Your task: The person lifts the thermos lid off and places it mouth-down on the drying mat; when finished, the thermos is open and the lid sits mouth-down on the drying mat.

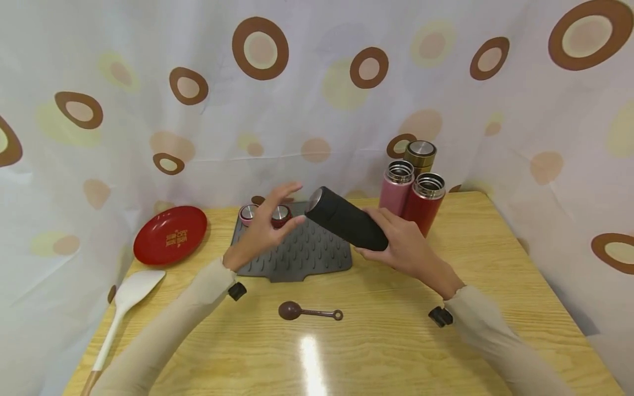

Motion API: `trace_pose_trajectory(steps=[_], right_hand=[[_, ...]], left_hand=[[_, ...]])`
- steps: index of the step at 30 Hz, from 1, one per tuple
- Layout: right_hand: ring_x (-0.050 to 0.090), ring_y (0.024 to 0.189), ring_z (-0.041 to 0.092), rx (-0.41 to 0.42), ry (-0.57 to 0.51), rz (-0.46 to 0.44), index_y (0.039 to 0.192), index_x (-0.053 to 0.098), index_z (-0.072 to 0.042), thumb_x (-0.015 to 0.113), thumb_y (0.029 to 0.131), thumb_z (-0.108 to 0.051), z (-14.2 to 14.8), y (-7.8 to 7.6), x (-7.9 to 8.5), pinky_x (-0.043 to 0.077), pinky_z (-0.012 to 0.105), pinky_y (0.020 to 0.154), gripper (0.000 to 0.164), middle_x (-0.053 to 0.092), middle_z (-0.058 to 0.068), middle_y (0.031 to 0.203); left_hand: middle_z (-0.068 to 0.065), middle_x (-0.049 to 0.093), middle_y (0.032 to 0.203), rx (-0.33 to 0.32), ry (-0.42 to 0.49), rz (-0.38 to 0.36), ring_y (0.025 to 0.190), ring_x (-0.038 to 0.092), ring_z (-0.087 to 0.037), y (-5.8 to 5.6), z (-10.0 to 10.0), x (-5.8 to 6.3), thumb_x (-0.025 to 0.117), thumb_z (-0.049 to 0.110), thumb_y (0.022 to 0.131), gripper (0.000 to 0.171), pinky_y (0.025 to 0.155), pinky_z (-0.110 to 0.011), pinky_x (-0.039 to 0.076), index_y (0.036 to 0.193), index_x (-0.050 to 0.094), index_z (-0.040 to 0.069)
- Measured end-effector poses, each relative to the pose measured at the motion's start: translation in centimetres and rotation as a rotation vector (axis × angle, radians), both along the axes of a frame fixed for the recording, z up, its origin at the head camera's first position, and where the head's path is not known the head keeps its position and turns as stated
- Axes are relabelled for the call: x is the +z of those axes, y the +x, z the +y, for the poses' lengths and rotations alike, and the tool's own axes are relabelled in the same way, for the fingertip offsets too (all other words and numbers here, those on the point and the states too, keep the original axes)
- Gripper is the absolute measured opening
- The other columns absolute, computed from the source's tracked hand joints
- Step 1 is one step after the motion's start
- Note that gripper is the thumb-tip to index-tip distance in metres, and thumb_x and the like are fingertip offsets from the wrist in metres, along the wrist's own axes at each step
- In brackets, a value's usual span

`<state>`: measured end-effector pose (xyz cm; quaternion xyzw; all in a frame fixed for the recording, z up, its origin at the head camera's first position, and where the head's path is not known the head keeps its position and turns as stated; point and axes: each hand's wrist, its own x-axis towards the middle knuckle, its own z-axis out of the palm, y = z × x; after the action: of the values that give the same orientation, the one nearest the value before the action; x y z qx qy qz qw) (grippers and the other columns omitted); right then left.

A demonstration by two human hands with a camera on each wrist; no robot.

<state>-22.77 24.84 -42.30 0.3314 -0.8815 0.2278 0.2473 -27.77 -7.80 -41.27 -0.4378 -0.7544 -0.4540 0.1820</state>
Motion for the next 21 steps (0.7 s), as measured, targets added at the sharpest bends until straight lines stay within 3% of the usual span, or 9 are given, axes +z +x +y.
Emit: trace_pose_trajectory(steps=[3, 6, 8, 12, 15, 18, 21], right_hand=[[0.071, 0.091, 0.032, 0.011, 0.034, 0.019, 0.14, 0.059, -0.001, 0.09, 0.081, -0.043, -0.4, 0.0, -0.1, 0.063, 0.051, 0.074, 0.079, 0.07, 0.018, 0.121], [0.073, 0.095, 0.037, 0.024, 0.076, 0.056, 0.141, 0.059, 0.001, 0.07, 0.093, -0.063, -0.6, 0.1, -0.1, 0.063, 0.053, 0.076, 0.08, 0.069, 0.022, 0.122], [0.073, 0.097, 0.04, 0.032, 0.104, 0.076, 0.141, 0.059, 0.002, 0.068, 0.095, -0.063, -0.8, 0.0, -0.1, 0.063, 0.054, 0.076, 0.08, 0.068, 0.024, 0.124], [0.073, 0.098, 0.043, 0.042, 0.129, 0.082, 0.141, 0.058, 0.002, 0.093, 0.077, -0.034, -1.4, 0.1, 0.2, 0.063, 0.055, 0.076, 0.081, 0.067, 0.026, 0.125], [0.073, 0.097, 0.042, 0.038, 0.135, 0.076, 0.141, 0.058, 0.002, 0.096, 0.071, -0.028, -1.7, 0.1, 0.2, 0.063, 0.055, 0.076, 0.084, 0.068, 0.026, 0.124], [0.073, 0.098, 0.041, 0.045, 0.138, 0.072, 0.142, 0.057, 0.002, 0.092, 0.08, -0.036, -1.6, 0.1, 0.0, 0.063, 0.055, 0.077, 0.08, 0.068, 0.026, 0.125], [0.073, 0.098, 0.042, 0.054, 0.139, 0.09, 0.142, 0.057, 0.003, 0.071, 0.096, -0.057, -1.3, 0.2, -0.6, 0.063, 0.055, 0.076, 0.076, 0.068, 0.026, 0.124]], left_hand=[[-0.015, 0.04, 0.162, -0.016, -0.094, 0.124, 0.148, 0.045, -0.028, 0.8, 0.5, 0.3, 0.083, 0.013, 0.092, 0.076, 0.116, -0.041, 0.044, 0.156, 0.043, 0.008], [-0.016, 0.038, 0.163, -0.035, -0.169, 0.193, 0.143, 0.05, -0.026, 1.2, 0.8, 0.4, 0.084, 0.019, 0.091, 0.077, 0.109, -0.037, 0.05, 0.156, 0.044, 0.012], [-0.016, 0.038, 0.163, -0.053, -0.207, 0.219, 0.141, 0.051, -0.027, 1.5, 0.7, 0.6, 0.083, 0.02, 0.093, 0.074, 0.107, -0.035, 0.051, 0.156, 0.045, 0.013], [-0.016, 0.041, 0.161, -0.073, -0.256, 0.258, 0.144, 0.048, -0.028, 1.8, 0.2, 1.1, 0.081, 0.019, 0.093, 0.069, 0.111, -0.035, 0.049, 0.154, 0.049, 0.013], [-0.016, 0.044, 0.157, -0.067, -0.272, 0.27, 0.142, 0.05, -0.028, 1.9, -0.1, 1.5, 0.082, 0.018, 0.092, 0.067, 0.111, -0.035, 0.049, 0.152, 0.052, 0.012], [-0.016, 0.047, 0.155, -0.057, -0.281, 0.25, 0.14, 0.052, -0.029, 2.1, -0.2, 1.6, 0.082, 0.019, 0.092, 0.066, 0.108, -0.036, 0.051, 0.151, 0.054, 0.011], [-0.015, 0.05, 0.154, -0.04, -0.292, 0.222, 0.13, 0.058, -0.027, 2.4, 0.2, 1.4, 0.081, 0.023, 0.094, 0.066, 0.102, -0.036, 0.052, 0.152, 0.053, 0.011]])
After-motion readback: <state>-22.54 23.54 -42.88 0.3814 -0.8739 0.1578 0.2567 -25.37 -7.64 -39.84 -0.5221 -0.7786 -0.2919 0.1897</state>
